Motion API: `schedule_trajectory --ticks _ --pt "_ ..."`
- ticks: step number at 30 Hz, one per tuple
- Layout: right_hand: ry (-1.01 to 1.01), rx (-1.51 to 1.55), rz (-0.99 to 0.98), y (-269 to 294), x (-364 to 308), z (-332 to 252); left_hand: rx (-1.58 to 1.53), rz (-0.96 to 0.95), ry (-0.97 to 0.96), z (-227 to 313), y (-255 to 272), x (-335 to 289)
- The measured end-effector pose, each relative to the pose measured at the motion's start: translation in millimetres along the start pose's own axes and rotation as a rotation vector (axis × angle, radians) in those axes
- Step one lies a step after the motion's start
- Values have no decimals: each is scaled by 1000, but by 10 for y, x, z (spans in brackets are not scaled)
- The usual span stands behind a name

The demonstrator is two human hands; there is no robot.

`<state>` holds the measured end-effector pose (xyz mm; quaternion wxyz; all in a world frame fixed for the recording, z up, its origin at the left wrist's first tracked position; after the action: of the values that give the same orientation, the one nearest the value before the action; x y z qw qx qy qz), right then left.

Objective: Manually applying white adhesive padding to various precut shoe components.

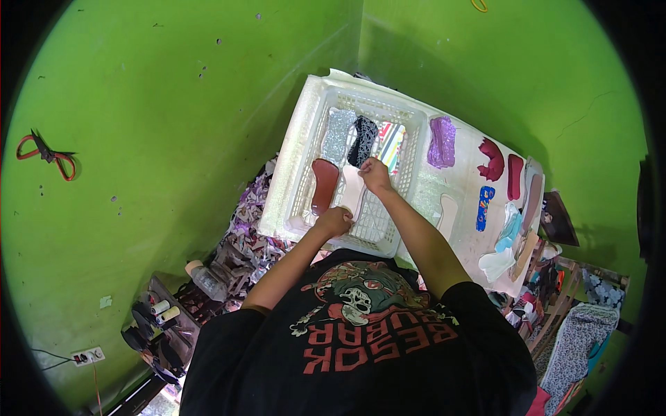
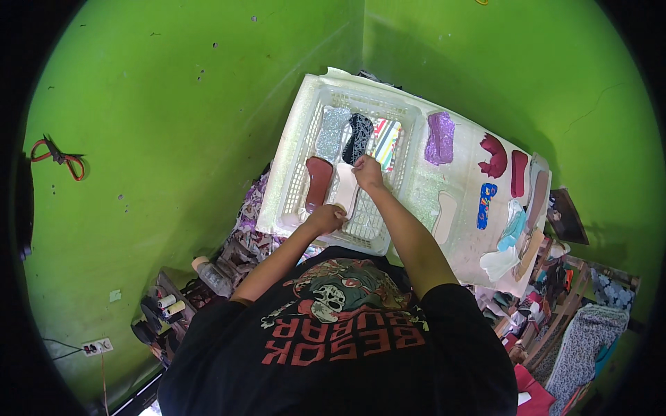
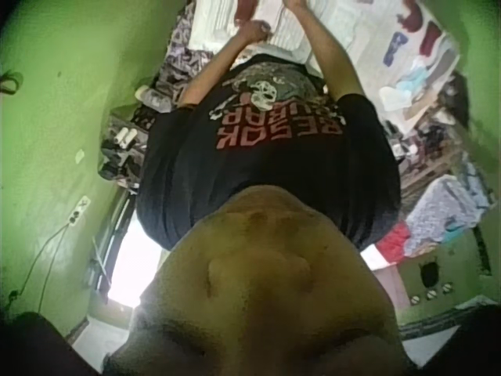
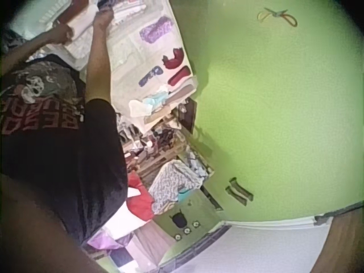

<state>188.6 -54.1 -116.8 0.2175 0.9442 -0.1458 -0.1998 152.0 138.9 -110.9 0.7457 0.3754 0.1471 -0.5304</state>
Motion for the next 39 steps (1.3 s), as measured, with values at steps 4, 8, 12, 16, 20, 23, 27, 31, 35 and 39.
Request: schedule_trajectory --ticks 4,8,12,16,20,23,27,31,35,39 --pt "94 -139 45 54 -65 -57 13 -20 -54 176 51 -66" --pt "130 -227 38 51 -179 -168 74 -44 -73 101 -5 1" --pt "163 -178 66 68 -364 -333 132 -56 -88 166 -9 -39" --pt "133 -84 10 132 -578 -330 109 -22 -78 293 -28 -40" --pt "94 23 -41 162 -769 -299 95 16 -70 361 -63 -26" --pt "117 284 -183 172 -926 -306 46 12 -44 418 -116 -13" --pt "141 497 -154 412 -1127 -334 -230 217 -288 781 -29 -18" --pt "246 760 1 882 -1363 -481 -475 219 -471 1261 -5 -45" --pt "235 702 210 1315 -1458 -323 -596 151 -517 1610 -73 -33" --pt "217 690 297 1633 -1601 -112 -604 139 -575 1956 -170 -20"
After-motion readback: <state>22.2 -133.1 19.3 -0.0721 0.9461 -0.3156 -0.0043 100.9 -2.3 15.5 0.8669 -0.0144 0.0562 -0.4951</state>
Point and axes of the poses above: each hand's wrist, its own x-axis towards the middle knuckle, its own y-axis out of the back of the hand, z = x × y, the point moved 7 cm from there along x, towards the middle knuckle, and after that the axes turned 8 degrees about -z, right-handed, at the moved point
